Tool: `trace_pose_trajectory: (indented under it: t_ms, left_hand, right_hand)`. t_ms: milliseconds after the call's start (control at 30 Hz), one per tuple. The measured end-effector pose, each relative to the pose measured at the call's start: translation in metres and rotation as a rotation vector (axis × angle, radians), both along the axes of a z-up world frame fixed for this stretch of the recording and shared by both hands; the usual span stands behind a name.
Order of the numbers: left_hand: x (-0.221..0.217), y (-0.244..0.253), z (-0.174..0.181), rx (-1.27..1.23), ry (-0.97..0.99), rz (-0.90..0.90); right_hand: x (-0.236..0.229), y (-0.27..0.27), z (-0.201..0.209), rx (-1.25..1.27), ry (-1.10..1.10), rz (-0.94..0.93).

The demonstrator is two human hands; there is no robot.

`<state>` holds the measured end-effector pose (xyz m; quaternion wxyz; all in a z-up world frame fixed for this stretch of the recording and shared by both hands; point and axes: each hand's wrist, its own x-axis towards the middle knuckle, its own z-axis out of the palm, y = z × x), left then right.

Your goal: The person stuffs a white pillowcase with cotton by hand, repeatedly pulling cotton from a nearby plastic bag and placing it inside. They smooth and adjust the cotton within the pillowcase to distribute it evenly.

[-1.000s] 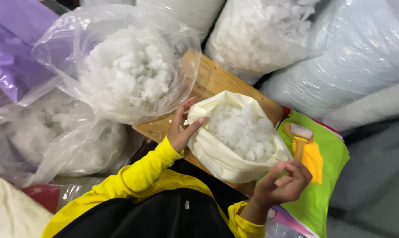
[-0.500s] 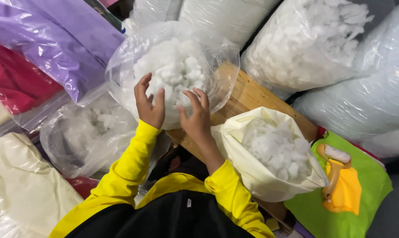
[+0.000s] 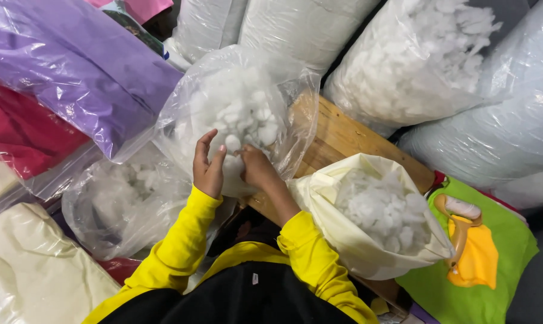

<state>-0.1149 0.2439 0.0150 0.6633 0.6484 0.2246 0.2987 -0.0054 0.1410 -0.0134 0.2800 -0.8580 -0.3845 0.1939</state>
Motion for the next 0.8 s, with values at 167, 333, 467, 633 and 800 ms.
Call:
trace_pose_trajectory:
  t_ms: [167, 333, 467, 633, 800]
  left_hand:
    - [-0.002, -0.016, 0.038, 0.301, -0.056, -0.061]
    - [-0.015, -0.035, 0.078, 0.407, -0.153, -0.014]
    - [-0.022, -0.042, 0.085, 0.290, -0.189, 0.029]
    - [-0.013, -0.072, 0.088, 0.065, -0.307, -0.203]
    - [0.011, -0.128, 0.105, -0.419, -0.375, -0.569]
  right_hand:
    - [-0.006, -0.012, 0.056, 0.619, -0.196, -0.002]
    - [-0.013, -0.025, 0.111, 0.819, -0.256, -0.123]
    - [0.008, -0.043, 0.123, 0.823, -0.270, -0.173]
    - [-0.003, -0.092, 0.126, 0.825, -0.299, -0.240]
    - [-0.019, -0.165, 0.126, 0.773, -0.365, -0.384]
